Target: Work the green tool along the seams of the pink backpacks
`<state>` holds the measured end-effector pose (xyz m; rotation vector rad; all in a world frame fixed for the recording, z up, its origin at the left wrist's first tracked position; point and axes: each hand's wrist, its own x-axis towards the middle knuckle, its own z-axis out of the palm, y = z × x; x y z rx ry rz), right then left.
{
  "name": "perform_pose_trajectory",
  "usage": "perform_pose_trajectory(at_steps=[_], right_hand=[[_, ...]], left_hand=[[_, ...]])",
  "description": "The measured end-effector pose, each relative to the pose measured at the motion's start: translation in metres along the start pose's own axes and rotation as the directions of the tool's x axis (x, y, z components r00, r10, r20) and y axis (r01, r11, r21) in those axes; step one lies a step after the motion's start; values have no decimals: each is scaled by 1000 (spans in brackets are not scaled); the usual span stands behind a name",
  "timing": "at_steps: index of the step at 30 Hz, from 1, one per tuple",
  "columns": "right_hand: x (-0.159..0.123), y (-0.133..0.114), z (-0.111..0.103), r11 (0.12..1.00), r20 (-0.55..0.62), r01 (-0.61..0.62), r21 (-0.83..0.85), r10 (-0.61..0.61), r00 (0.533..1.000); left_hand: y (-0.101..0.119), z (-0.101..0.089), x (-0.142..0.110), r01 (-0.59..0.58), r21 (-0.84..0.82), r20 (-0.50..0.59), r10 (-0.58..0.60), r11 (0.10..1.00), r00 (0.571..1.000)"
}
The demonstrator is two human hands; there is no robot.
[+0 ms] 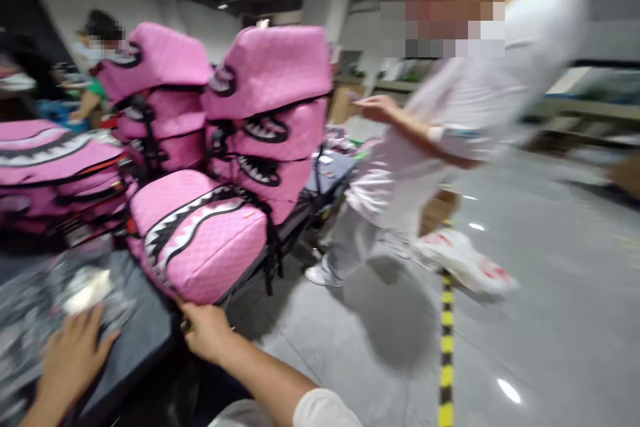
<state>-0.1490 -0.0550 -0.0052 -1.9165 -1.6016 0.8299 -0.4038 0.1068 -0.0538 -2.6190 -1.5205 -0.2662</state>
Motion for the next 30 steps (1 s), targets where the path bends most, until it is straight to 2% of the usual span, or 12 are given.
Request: perform_pose_trajectory(at_steps=[2, 4, 9, 11, 14, 17, 19, 22, 25, 27, 30], right_hand=[[2, 7, 7, 995, -29, -95, -30, 94, 995], [7, 21, 13, 988, -39, -143, -64, 141, 989], [8, 52, 23, 989, -120, -104, -106, 92, 989], [4, 55, 26, 998, -154, -28, -59, 19, 988], [2, 49, 31, 996, -139, 90, 16, -86, 987], [8, 43, 40, 990, -21, 142, 0, -142, 990], [14, 41, 48, 989, 59, 141, -32, -139, 989], [22, 38, 56, 994, 134, 50, -98, -37, 990], [26, 33, 54, 986, 200, -60, -157, 91, 976], [28, 25, 51, 988, 291, -81, -132, 117, 950], [37, -4, 60, 996, 421, -82, 34, 60, 905]], left_hand=[[1, -6, -9, -5, 71, 71, 0, 997, 997], [2, -13, -10, 31, 39, 128, -35, 999, 991], [-4, -40, 10, 99, -134, 40, -94, 986, 995], [-15, -53, 31, 129, -154, 11, -129, 980, 992], [-42, -63, 85, 199, -124, -10, -202, 972, 979], [-69, -56, 142, 252, -78, 11, -252, 965, 968], [-81, -43, 164, 259, -49, 88, -254, 965, 963], [-90, -17, 160, 253, -15, 200, -245, 967, 949], [-98, -2, 137, 260, 26, 215, -259, 965, 941], [-107, 0, 129, 272, 52, 195, -277, 961, 941], [-127, -11, 134, 302, 41, 219, -303, 952, 927]])
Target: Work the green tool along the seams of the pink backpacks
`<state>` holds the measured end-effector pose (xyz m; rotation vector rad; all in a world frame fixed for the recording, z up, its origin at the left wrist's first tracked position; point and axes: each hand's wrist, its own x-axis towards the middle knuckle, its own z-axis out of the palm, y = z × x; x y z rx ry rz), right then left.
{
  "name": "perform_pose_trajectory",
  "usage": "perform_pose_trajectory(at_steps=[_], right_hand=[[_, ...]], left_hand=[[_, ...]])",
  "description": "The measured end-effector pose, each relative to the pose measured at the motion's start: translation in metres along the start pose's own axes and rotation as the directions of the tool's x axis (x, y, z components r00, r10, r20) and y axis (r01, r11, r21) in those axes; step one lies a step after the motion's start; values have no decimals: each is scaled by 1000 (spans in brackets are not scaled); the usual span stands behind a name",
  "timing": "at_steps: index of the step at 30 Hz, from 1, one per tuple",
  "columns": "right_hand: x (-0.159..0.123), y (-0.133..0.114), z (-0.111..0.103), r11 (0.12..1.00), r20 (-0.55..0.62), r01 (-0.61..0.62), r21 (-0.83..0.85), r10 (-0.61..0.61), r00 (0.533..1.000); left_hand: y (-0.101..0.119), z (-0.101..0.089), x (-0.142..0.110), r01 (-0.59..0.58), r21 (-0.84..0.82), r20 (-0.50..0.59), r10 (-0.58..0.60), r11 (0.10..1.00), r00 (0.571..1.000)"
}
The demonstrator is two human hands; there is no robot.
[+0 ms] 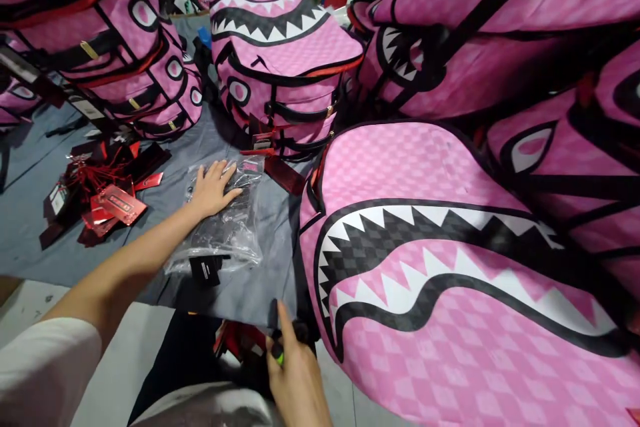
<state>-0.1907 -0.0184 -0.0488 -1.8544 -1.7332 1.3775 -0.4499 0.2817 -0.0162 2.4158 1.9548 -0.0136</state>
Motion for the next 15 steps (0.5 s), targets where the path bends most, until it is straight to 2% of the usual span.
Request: perform_pose_trajectory(at_steps=[2, 3, 5, 6, 7, 9, 11, 13, 15], right_hand=[[17, -28, 11, 995, -3, 28, 92, -28, 1000], [28, -42, 17, 992, -25, 28, 121, -25, 999], [55, -67, 27, 983, -47, 6, 183, 3, 999], [69, -76, 29, 975, -43, -13, 220, 23, 999], [82, -84, 30, 966, -31, -30, 257, 40, 999], [105, -92, 29, 950, 6, -57, 308, 58, 998], [123, -97, 27, 946, 51, -69, 316, 56, 997], [141, -106, 24, 956, 100, -64, 285, 37, 994], [162, -124, 21, 978, 127, -32, 208, 5, 992]], left_hand=[[-7, -20, -2, 49, -67, 56, -46, 997, 997], [-9, -31, -10, 59, -109, 74, -51, 992, 996], [-8, -48, -47, 0, -180, 75, 13, 984, 997], [-7, -50, -75, -80, -196, 67, 94, 977, 993], [-7, -46, -105, -161, -193, 61, 176, 968, 983], [-10, -22, -164, -269, -124, 27, 274, 955, 961], [-16, 12, -203, -233, -38, -40, 232, 972, 972], [-23, 41, -212, -136, -4, -106, 134, 991, 985], [-28, 53, -196, -42, -8, -163, 41, 999, 986]])
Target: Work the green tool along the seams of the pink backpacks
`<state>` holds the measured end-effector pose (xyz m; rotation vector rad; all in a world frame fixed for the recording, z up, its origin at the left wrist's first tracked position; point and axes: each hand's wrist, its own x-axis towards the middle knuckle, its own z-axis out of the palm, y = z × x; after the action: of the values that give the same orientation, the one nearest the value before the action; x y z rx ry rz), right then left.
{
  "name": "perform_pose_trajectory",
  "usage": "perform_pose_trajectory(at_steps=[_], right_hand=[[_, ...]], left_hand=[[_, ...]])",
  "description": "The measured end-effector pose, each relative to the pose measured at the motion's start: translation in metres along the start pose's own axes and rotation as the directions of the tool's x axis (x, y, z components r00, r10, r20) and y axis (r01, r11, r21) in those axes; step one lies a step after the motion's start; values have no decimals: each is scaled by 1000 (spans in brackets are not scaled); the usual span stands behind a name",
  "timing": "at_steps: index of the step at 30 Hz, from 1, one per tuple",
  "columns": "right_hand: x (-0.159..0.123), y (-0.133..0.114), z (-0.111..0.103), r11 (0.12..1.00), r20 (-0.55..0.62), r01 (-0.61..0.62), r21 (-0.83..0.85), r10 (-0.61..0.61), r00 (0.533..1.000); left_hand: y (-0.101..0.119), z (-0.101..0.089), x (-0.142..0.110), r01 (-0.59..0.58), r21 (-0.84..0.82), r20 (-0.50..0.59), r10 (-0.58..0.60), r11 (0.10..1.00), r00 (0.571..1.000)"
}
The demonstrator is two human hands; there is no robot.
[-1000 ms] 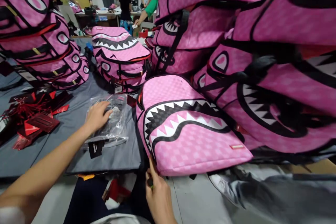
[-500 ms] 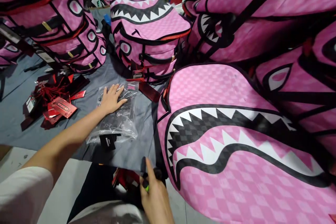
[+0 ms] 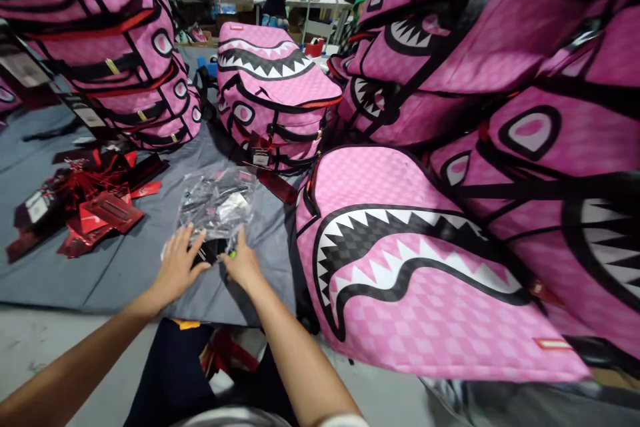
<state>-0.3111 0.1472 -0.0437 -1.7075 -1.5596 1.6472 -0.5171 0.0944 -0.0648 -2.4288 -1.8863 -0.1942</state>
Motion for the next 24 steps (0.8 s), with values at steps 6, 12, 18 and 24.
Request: perform_pose_trajectory(at_steps=[6, 12, 18, 24], right_hand=[[78, -76, -9, 986, -35, 44, -160, -50, 998], [87, -133, -84, 966, -188, 75, -247, -124, 974], [72, -166, -182, 766, -669, -166, -621, -407, 623], [84, -153, -221, 588, -520, -271, -762, -304, 798]], left_hand=[[-22, -5, 96, 209, -14, -68, -209, 978, 976], [-46, 4, 174, 369, -50, -118, -373, 928, 920], [-59, 7, 219, 497, -145, -170, -517, 855, 839], [-59, -3, 195, 388, -47, -131, -390, 921, 911]])
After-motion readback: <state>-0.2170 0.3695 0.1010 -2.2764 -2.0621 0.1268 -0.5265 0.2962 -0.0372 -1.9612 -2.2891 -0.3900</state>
